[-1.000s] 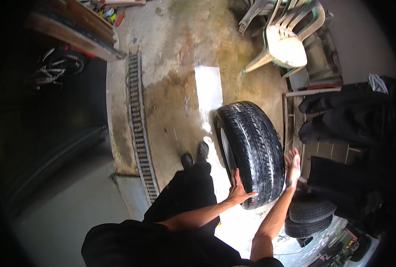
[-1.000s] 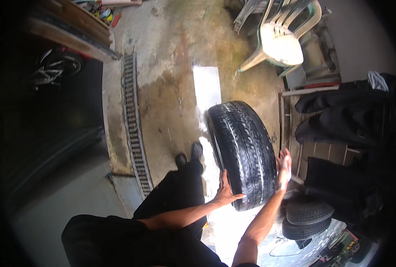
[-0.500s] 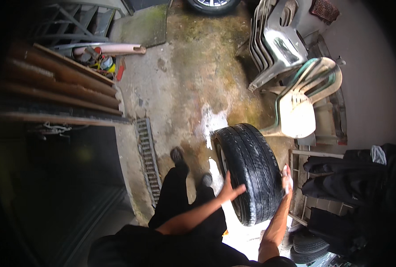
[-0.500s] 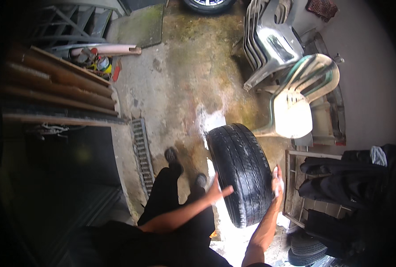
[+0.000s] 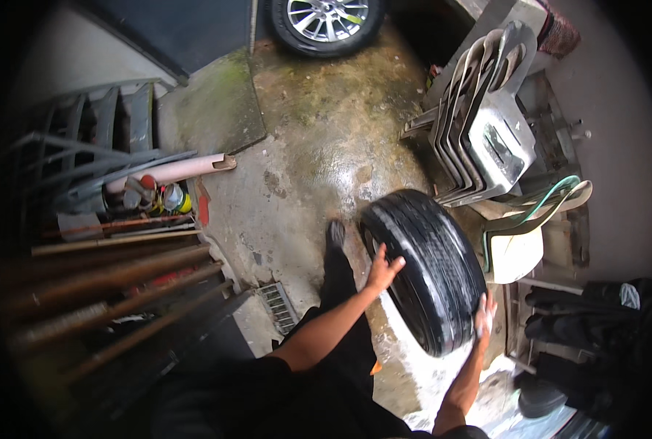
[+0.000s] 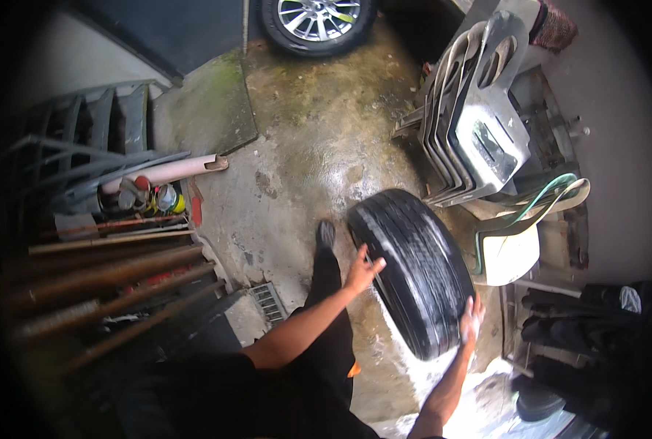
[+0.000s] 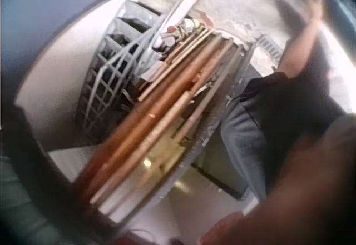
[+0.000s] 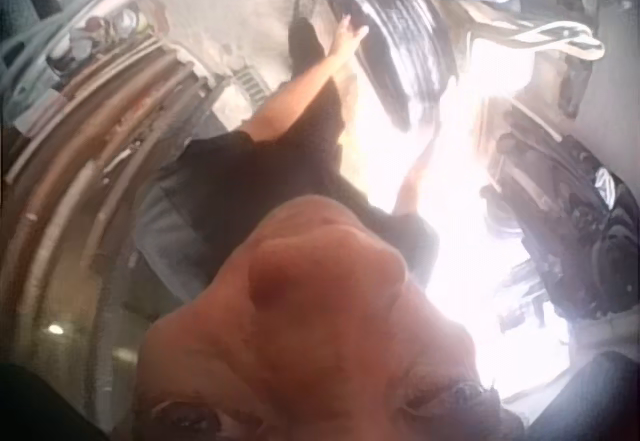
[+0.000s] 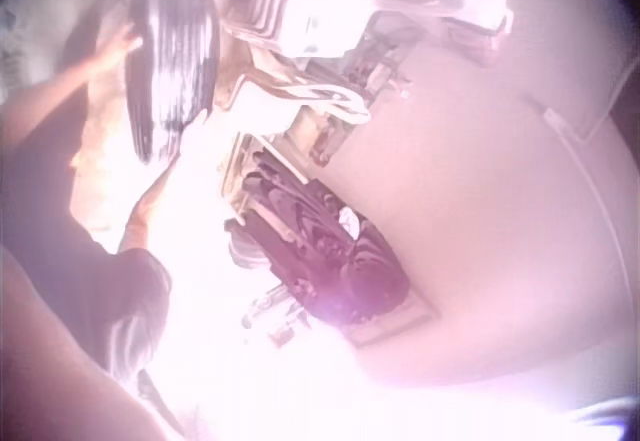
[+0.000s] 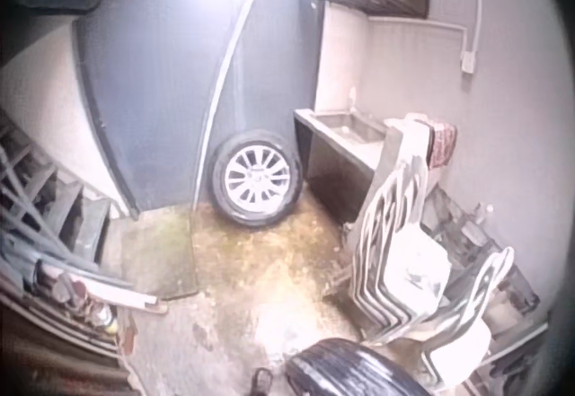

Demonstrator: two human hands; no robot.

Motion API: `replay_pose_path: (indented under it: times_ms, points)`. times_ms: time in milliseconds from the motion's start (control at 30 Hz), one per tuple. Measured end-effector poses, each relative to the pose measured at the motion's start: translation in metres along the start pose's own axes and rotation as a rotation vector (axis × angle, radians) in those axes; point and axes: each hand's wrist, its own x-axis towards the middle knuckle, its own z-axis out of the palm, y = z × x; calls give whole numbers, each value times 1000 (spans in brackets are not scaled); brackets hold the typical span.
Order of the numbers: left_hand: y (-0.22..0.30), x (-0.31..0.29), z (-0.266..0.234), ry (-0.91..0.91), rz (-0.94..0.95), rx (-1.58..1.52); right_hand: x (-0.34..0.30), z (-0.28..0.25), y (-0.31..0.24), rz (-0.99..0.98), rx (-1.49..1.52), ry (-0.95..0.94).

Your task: The person uses a pressure washer to clean car tires and the garage floor. They handle a tire, rolling it to spray both sides, then move it aside. The person continues to spray the floor and the underside of a raised vehicle.

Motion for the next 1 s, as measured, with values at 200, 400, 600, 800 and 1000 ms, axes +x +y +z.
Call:
replay_pose_path:
  times_ms: [200, 400, 600, 800, 1000]
  points:
    - [71, 18, -63, -92, 92, 359, 37, 6, -241, -378, 384, 32]
    - [177, 60, -147, -154, -8, 399, 57, 38, -185, 135, 116, -490]
    - [273, 252, -236, -197, 66, 455, 52, 100, -247, 7, 343, 21]
    - [368, 500, -288, -389, -122, 348, 110, 59, -501, 400, 84, 146]
    - [401, 586, -284, -190, -30, -189, 162, 35, -667, 418, 3, 188]
